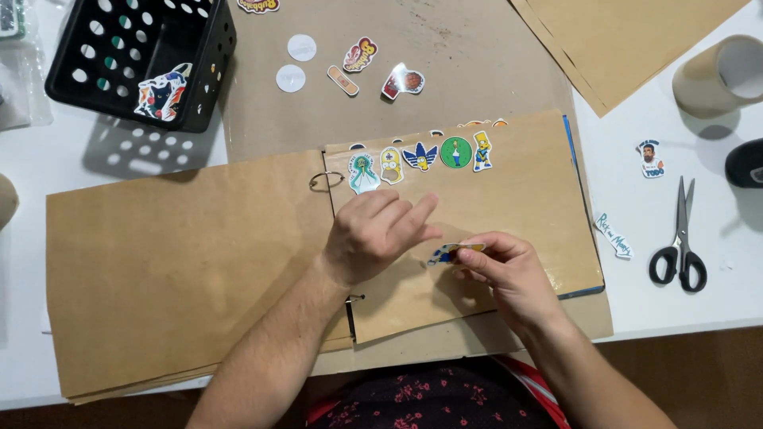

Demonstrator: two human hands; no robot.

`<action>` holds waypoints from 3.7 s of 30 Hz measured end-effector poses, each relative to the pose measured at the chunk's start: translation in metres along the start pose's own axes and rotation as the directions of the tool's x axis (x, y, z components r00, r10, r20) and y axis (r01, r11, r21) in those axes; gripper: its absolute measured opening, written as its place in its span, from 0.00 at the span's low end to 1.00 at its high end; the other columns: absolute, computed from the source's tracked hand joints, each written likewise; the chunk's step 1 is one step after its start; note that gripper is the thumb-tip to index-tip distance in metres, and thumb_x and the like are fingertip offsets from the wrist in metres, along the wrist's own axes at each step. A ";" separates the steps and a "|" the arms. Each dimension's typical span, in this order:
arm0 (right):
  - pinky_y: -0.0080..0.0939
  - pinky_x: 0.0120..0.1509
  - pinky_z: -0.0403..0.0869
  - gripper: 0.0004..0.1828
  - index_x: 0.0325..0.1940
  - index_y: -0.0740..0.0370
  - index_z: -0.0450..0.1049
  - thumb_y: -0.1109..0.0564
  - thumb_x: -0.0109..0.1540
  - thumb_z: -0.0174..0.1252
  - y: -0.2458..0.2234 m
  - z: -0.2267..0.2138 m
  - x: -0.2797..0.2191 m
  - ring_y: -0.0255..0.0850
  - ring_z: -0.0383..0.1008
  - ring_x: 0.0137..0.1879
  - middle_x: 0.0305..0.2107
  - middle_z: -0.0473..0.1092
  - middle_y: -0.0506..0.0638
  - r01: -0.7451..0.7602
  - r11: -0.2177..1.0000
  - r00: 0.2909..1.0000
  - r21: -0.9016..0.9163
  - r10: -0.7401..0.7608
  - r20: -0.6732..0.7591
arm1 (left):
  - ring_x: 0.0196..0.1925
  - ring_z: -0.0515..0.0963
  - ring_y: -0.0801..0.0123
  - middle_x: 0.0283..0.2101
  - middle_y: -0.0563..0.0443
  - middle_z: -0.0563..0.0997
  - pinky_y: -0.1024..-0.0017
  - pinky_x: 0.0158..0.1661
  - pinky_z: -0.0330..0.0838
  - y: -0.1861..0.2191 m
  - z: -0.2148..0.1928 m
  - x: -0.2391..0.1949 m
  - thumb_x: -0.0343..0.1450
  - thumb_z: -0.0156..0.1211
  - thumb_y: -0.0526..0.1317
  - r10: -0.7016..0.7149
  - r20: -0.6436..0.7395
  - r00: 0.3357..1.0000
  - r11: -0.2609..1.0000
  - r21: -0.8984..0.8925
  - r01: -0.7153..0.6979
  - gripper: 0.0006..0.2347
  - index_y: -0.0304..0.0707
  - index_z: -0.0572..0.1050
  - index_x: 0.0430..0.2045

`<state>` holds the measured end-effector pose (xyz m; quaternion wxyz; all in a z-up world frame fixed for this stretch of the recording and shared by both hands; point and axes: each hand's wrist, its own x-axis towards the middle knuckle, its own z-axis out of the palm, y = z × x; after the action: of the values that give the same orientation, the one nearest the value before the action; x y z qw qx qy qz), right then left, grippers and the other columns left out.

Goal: Peeling the backing off small stickers and placing them onto a brown paper folder

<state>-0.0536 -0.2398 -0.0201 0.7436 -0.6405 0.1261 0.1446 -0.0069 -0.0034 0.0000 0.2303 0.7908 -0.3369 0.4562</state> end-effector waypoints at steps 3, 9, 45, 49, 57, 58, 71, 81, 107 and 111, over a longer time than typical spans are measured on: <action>0.48 0.48 0.80 0.11 0.46 0.71 0.78 0.66 0.59 0.65 -0.037 -0.011 0.023 0.45 0.79 0.43 0.34 0.77 0.60 0.071 0.991 0.997 -0.112 -0.073 -0.013 | 0.31 0.80 0.61 0.25 0.52 0.73 0.66 0.31 0.79 -0.008 0.004 -0.008 0.73 0.62 0.44 -0.172 0.149 0.974 0.981 -0.067 0.183 0.16 0.37 0.75 0.53; 0.41 0.49 0.77 0.35 0.69 0.65 0.60 0.69 0.59 0.62 -0.126 -0.053 0.117 0.46 0.77 0.42 0.33 0.74 0.60 0.126 0.809 0.980 -0.573 -0.011 0.201 | 0.33 0.79 0.63 0.29 0.53 0.77 0.67 0.32 0.73 -0.007 0.007 -0.013 0.72 0.68 0.45 -0.320 0.321 0.891 0.909 -0.159 0.384 0.20 0.38 0.72 0.55; 0.37 0.48 0.71 0.25 0.43 0.54 0.63 0.56 0.52 0.73 -0.162 -0.020 0.180 0.35 0.84 0.40 0.33 0.85 0.44 -0.057 0.126 0.954 -0.990 0.299 -0.017 | 0.71 0.67 0.50 0.66 0.42 0.71 0.52 0.68 0.57 -0.008 0.015 -0.005 0.61 0.80 0.51 -0.204 0.729 0.653 0.851 -0.197 0.487 0.42 0.33 0.58 0.65; 0.38 0.48 0.71 0.27 0.44 0.54 0.62 0.54 0.52 0.73 -0.156 -0.031 0.181 0.36 0.84 0.39 0.33 0.84 0.43 0.047 0.113 0.963 -0.992 0.260 0.076 | 0.70 0.67 0.51 0.65 0.43 0.71 0.53 0.68 0.57 -0.009 0.015 -0.002 0.60 0.80 0.52 -0.202 0.738 0.644 0.857 -0.185 0.481 0.41 0.34 0.61 0.64; 0.44 0.49 0.69 0.28 0.47 0.54 0.62 0.52 0.52 0.71 -0.156 -0.023 0.175 0.40 0.82 0.42 0.34 0.83 0.39 0.067 0.002 0.973 -0.998 0.222 0.066 | 0.71 0.67 0.49 0.64 0.42 0.72 0.52 0.68 0.58 -0.011 0.014 0.002 0.63 0.78 0.49 -0.192 0.738 0.647 0.843 -0.214 0.494 0.39 0.31 0.60 0.64; 0.47 0.47 0.70 0.28 0.48 0.55 0.62 0.51 0.52 0.71 -0.155 -0.022 0.173 0.41 0.82 0.43 0.35 0.83 0.39 0.095 -0.027 0.977 -0.995 0.194 0.088 | 0.71 0.67 0.48 0.65 0.41 0.72 0.52 0.68 0.57 -0.011 0.014 0.002 0.63 0.77 0.49 -0.191 0.741 0.644 0.838 -0.218 0.499 0.39 0.31 0.60 0.64; 0.41 0.63 0.74 0.16 0.59 0.58 0.78 0.64 0.68 0.55 -0.086 -0.038 0.102 0.50 0.75 0.60 0.55 0.76 0.50 0.507 -0.377 0.660 -0.775 -0.408 0.630 | 0.72 0.64 0.49 0.66 0.39 0.70 0.54 0.69 0.53 -0.008 0.012 -0.005 0.61 0.76 0.52 -0.182 0.734 0.654 0.870 -0.191 0.456 0.43 0.31 0.57 0.67; 0.55 0.67 0.65 0.17 0.51 0.57 0.80 0.60 0.60 0.52 -0.063 -0.037 0.104 0.53 0.68 0.61 0.46 0.74 0.51 0.464 -0.469 0.557 -0.752 -0.505 0.659 | 0.70 0.63 0.43 0.66 0.34 0.68 0.48 0.70 0.49 -0.012 0.004 -0.005 0.62 0.70 0.53 -0.104 0.735 0.670 0.835 -0.301 0.460 0.45 0.28 0.51 0.69; 0.58 0.61 0.65 0.22 0.60 0.64 0.73 0.53 0.63 0.59 -0.082 -0.212 0.070 0.57 0.68 0.59 0.53 0.70 0.62 0.127 0.263 0.783 -0.956 -0.619 -0.066 | 0.44 0.82 0.69 0.39 0.48 0.83 0.74 0.53 0.76 0.038 -0.091 0.023 0.70 0.64 0.29 -0.621 0.442 0.648 0.541 -0.357 0.762 0.05 0.33 0.79 0.37; 0.58 0.54 0.68 0.23 0.48 0.59 0.76 0.40 0.59 0.66 -0.092 -0.232 0.127 0.64 0.70 0.51 0.45 0.69 0.64 -0.178 0.252 0.865 -0.951 -0.421 -0.273 | 0.38 0.82 0.63 0.33 0.43 0.82 0.73 0.46 0.78 0.055 -0.115 -0.008 0.70 0.62 0.27 -0.711 0.283 0.643 0.524 -0.396 0.754 0.00 0.29 0.77 0.29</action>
<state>0.0988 -0.4752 -0.0171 0.1513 -0.9781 0.1389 -0.0332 -0.1158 0.0395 0.0509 0.5740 0.7936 -0.0843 0.1834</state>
